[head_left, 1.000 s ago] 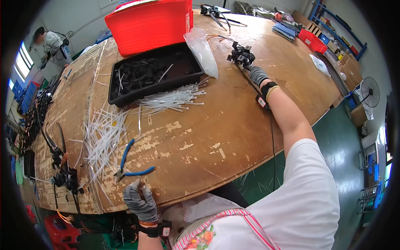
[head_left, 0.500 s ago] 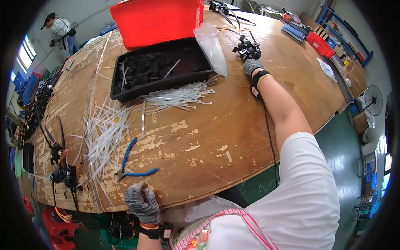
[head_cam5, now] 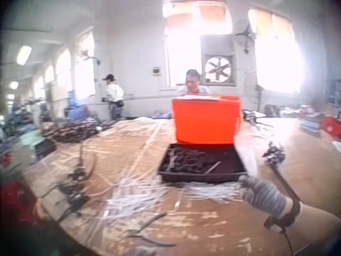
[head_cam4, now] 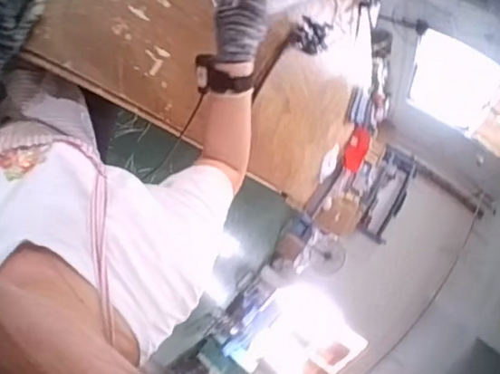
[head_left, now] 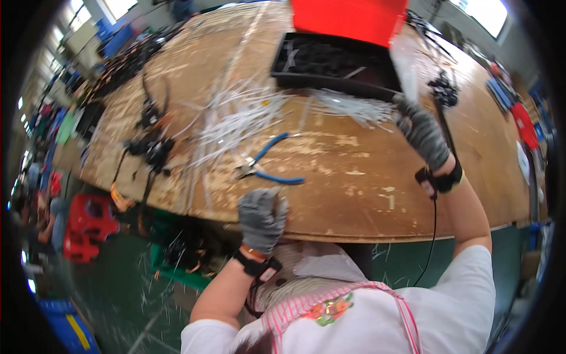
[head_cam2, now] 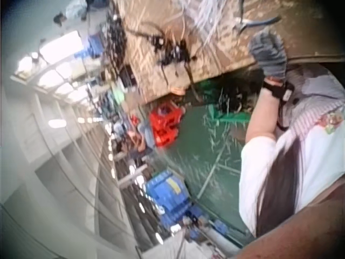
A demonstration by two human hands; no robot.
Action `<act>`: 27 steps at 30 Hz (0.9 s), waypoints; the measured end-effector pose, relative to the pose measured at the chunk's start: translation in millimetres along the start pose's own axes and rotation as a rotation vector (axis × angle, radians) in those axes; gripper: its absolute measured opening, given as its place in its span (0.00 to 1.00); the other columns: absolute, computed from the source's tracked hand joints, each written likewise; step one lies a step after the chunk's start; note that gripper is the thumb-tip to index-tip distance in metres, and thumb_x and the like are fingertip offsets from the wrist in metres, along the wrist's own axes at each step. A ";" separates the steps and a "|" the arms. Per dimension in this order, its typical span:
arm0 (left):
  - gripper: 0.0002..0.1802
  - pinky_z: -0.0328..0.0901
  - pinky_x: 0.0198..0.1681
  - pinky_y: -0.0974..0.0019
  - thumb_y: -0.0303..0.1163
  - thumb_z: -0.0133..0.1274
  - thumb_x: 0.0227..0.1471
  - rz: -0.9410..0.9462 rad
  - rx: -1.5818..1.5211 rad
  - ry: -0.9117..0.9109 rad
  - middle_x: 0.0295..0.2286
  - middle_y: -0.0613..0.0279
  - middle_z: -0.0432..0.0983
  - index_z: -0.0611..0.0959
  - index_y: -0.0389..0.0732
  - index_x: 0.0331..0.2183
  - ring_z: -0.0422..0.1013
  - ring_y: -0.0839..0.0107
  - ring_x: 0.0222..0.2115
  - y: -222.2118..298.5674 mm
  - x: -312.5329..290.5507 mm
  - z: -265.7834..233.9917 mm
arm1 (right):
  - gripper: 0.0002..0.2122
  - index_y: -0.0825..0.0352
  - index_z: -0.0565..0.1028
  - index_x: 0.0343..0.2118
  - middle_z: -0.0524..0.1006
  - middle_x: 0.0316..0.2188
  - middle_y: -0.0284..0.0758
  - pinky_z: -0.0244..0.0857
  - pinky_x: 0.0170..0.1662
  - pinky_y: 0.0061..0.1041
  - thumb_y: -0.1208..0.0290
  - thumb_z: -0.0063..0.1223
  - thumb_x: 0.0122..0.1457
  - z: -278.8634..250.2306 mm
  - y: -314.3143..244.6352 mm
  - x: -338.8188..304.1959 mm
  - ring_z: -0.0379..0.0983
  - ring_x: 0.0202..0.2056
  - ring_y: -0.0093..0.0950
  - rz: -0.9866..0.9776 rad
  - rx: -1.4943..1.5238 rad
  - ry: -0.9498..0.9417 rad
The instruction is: The recorder uses zip ties and pliers to bundle and secure electrical wires during the assembly of a wire harness component.
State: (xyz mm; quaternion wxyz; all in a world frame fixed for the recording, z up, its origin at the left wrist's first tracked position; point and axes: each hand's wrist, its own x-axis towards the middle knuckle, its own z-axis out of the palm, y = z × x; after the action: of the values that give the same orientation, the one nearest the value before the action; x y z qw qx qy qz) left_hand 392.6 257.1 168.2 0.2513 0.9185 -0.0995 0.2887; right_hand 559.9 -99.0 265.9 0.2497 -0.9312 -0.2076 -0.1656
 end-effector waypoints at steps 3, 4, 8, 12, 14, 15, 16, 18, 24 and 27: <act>0.12 0.63 0.39 0.56 0.32 0.57 0.47 -0.007 -0.057 0.002 0.30 0.56 0.73 0.79 0.41 0.36 0.69 0.55 0.33 6.3 6.2 -12.0 | 0.21 0.68 0.72 0.50 0.76 0.44 0.47 0.66 0.50 0.35 0.65 0.57 0.54 45.0 -82.5 -18.0 0.73 0.46 0.42 -0.248 0.172 -0.172; 0.12 0.63 0.39 0.56 0.32 0.57 0.47 -0.014 -0.047 0.013 0.30 0.56 0.73 0.79 0.41 0.36 0.69 0.55 0.33 3.8 11.6 -18.6 | 0.22 0.67 0.71 0.51 0.75 0.45 0.47 0.65 0.51 0.34 0.63 0.58 0.54 58.4 -101.2 -19.5 0.72 0.48 0.42 -0.283 0.148 -0.241; 0.11 0.63 0.44 0.58 0.29 0.57 0.48 0.007 0.080 0.106 0.32 0.55 0.73 0.78 0.39 0.36 0.70 0.57 0.36 -23.9 39.8 -69.9 | 0.31 0.66 0.66 0.56 0.69 0.53 0.49 0.58 0.58 0.36 0.56 0.60 0.50 111.5 -149.0 -13.2 0.63 0.56 0.44 -0.372 0.076 -0.415; 0.18 0.64 0.48 0.57 0.32 0.58 0.48 -0.139 0.441 0.240 0.40 0.52 0.74 0.77 0.39 0.42 0.70 0.55 0.42 -125.5 75.4 -108.3 | 0.41 0.63 0.59 0.61 0.58 0.61 0.47 0.48 0.64 0.40 0.50 0.62 0.45 147.5 -168.6 11.8 0.52 0.62 0.49 -0.422 -0.117 -0.481; 0.23 0.64 0.51 0.54 0.35 0.60 0.45 -0.234 0.701 0.223 0.41 0.50 0.73 0.76 0.40 0.45 0.69 0.53 0.44 -176.5 88.3 -120.8 | 0.45 0.61 0.60 0.62 0.59 0.61 0.45 0.49 0.63 0.42 0.47 0.65 0.41 159.0 -168.4 20.9 0.54 0.61 0.48 -0.369 -0.176 -0.545; 0.23 0.64 0.51 0.54 0.35 0.60 0.45 -0.238 0.708 0.229 0.41 0.50 0.73 0.76 0.40 0.45 0.69 0.53 0.44 -196.0 91.5 -123.8 | 0.45 0.61 0.60 0.62 0.59 0.61 0.45 0.49 0.63 0.42 0.47 0.65 0.41 158.9 -172.3 27.1 0.54 0.61 0.48 -0.378 -0.174 -0.543; 0.26 0.63 0.52 0.54 0.36 0.61 0.44 -0.446 0.713 0.056 0.43 0.48 0.72 0.74 0.40 0.46 0.69 0.51 0.45 -212.6 93.0 -126.5 | 0.44 0.60 0.61 0.61 0.61 0.60 0.44 0.50 0.62 0.43 0.47 0.65 0.40 156.7 -177.4 33.7 0.56 0.60 0.47 -0.370 -0.174 -0.652; 0.34 0.63 0.53 0.54 0.36 0.62 0.40 -0.666 0.673 -0.145 0.46 0.44 0.69 0.71 0.40 0.50 0.67 0.48 0.48 -229.1 93.6 -119.7 | 0.40 0.59 0.66 0.58 0.67 0.54 0.42 0.56 0.58 0.45 0.48 0.65 0.40 151.3 -182.5 36.5 0.62 0.56 0.44 -0.368 -0.197 -0.722; 0.30 0.65 0.49 0.56 0.34 0.64 0.36 -0.612 0.428 -0.084 0.42 0.45 0.72 0.75 0.36 0.44 0.69 0.49 0.44 -237.4 85.9 -124.8 | 0.31 0.58 0.72 0.51 0.72 0.44 0.40 0.58 0.53 0.46 0.52 0.64 0.42 144.2 -190.0 18.5 0.66 0.51 0.41 -0.347 -0.227 -0.687; 0.30 0.66 0.45 0.60 0.32 0.67 0.37 -0.468 0.221 0.069 0.38 0.50 0.73 0.75 0.33 0.43 0.72 0.55 0.39 -202.1 74.4 -128.3 | 0.24 0.61 0.76 0.44 0.73 0.37 0.40 0.61 0.49 0.45 0.57 0.63 0.42 148.1 -181.0 14.8 0.69 0.47 0.42 -0.347 -0.172 -0.601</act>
State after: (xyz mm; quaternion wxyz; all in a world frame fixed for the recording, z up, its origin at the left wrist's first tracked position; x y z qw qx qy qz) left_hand 457.7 493.4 220.4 0.2127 0.9280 0.1563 0.2629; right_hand 518.0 127.4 222.2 0.0662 -0.9069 -0.4121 0.0587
